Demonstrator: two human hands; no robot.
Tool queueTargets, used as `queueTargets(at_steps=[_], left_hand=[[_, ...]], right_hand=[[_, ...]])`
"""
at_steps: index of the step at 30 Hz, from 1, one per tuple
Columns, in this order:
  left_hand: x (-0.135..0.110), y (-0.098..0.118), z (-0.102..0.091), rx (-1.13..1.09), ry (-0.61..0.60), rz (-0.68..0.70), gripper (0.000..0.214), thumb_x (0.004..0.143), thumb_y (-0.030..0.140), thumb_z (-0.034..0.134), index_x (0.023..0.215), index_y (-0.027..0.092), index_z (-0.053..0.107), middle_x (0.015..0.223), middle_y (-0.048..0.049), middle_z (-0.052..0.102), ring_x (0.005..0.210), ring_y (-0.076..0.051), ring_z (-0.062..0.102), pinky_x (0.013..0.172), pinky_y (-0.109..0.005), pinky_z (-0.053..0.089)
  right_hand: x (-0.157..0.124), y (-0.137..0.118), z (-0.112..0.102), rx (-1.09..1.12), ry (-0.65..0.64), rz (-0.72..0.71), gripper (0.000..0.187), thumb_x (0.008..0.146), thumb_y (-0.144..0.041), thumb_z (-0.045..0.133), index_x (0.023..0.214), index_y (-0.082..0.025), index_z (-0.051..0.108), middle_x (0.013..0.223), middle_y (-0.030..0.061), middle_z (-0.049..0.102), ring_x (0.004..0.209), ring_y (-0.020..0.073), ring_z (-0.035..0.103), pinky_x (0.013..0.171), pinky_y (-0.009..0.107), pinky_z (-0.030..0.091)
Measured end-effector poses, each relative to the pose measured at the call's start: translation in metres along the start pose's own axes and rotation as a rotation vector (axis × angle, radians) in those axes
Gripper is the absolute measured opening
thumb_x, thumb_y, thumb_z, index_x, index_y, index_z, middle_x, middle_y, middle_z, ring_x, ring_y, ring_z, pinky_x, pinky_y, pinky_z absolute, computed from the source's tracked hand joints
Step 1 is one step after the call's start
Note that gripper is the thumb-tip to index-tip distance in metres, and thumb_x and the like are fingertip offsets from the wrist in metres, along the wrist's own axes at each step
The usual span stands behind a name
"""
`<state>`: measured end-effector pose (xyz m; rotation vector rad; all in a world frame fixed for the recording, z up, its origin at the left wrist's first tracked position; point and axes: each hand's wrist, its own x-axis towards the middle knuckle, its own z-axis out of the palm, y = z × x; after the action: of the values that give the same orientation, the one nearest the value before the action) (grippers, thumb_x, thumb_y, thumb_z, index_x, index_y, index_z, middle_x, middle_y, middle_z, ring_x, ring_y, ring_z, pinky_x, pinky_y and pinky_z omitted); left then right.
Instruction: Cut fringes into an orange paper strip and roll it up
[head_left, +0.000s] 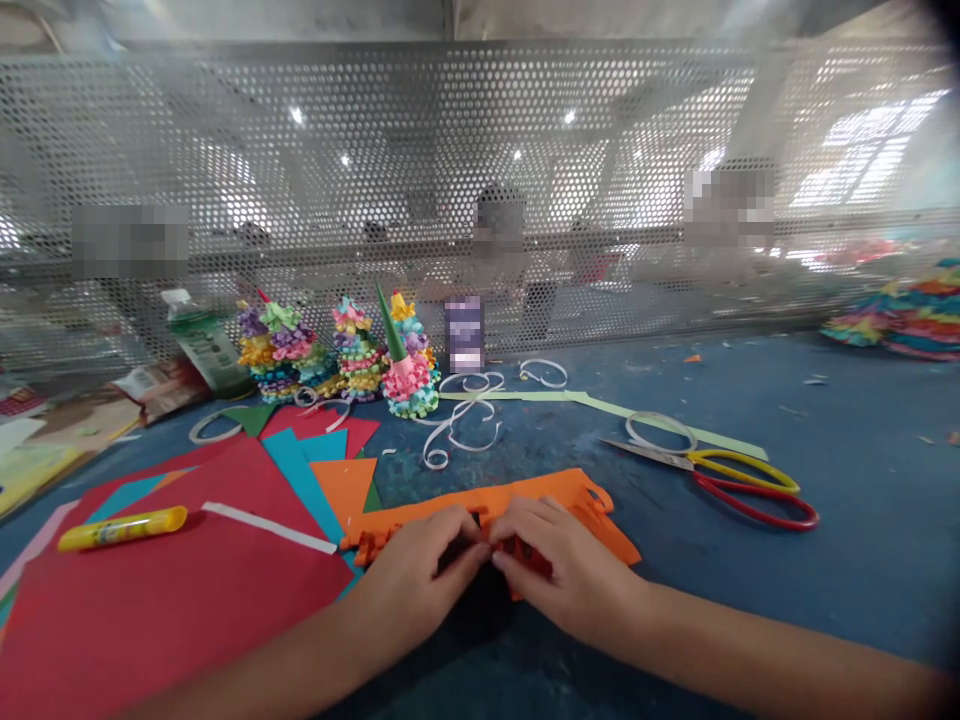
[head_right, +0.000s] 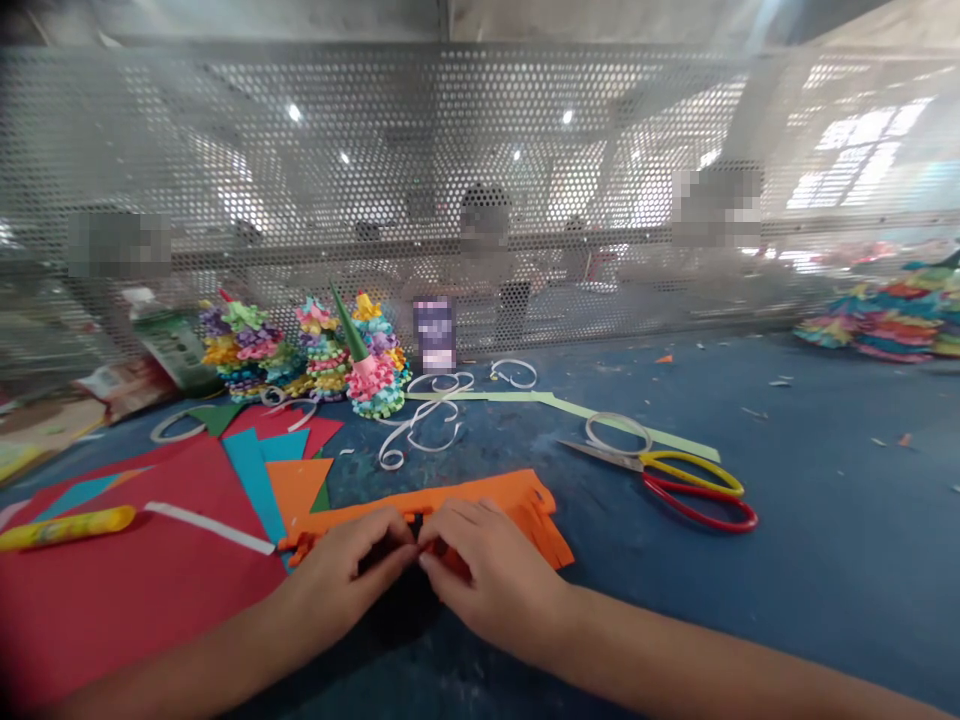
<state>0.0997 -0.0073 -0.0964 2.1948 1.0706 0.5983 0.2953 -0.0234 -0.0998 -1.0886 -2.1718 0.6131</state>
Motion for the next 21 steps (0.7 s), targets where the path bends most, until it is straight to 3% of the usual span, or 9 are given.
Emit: queueTargets(at_steps=[5, 11, 15, 21], left_hand=[[0.002, -0.002, 0.000, -0.051, 0.026, -0.034, 0.019, 0.093, 0.038, 0.048, 0.090, 0.020, 0.054, 0.077, 0.0029, 0.061, 0.068, -0.012, 0.056, 0.059, -0.022, 0.042], [-0.005, 0.000, 0.003, 0.390, -0.036, 0.117, 0.013, 0.095, 0.031, 0.043, 0.101, 0.022, 0.052, 0.092, -0.0001, 0.066, 0.081, -0.018, 0.064, 0.067, -0.028, 0.048], [-0.006, -0.007, 0.011, 0.693, 0.030, 0.262, 0.011, 0.094, 0.023, 0.044, 0.103, 0.020, 0.050, 0.091, -0.0033, 0.067, 0.080, -0.022, 0.066, 0.065, -0.032, 0.051], [-0.008, -0.014, 0.011, 0.771, 0.089, 0.361, 0.016, 0.096, 0.021, 0.038, 0.104, 0.021, 0.051, 0.082, -0.0021, 0.066, 0.072, -0.020, 0.065, 0.059, -0.031, 0.050]], right_hand=[[0.004, 0.007, 0.002, 0.229, -0.038, 0.202, 0.006, 0.083, -0.018, 0.054, 0.080, -0.020, 0.059, 0.072, -0.0016, 0.059, 0.066, 0.0121, 0.052, 0.060, 0.023, 0.041], [0.009, 0.012, 0.003, 0.485, -0.046, 0.318, 0.005, 0.079, -0.020, 0.057, 0.074, -0.019, 0.058, 0.066, -0.0033, 0.056, 0.062, 0.0107, 0.050, 0.057, 0.022, 0.040], [0.010, 0.011, 0.004, 0.631, -0.046, 0.397, 0.005, 0.074, -0.016, 0.059, 0.070, -0.019, 0.057, 0.065, -0.0046, 0.055, 0.061, 0.0101, 0.051, 0.059, 0.022, 0.040], [0.011, 0.009, 0.004, 0.615, -0.085, 0.455, 0.009, 0.073, -0.013, 0.058, 0.068, -0.018, 0.052, 0.061, -0.0055, 0.050, 0.057, 0.0091, 0.047, 0.056, 0.021, 0.038]])
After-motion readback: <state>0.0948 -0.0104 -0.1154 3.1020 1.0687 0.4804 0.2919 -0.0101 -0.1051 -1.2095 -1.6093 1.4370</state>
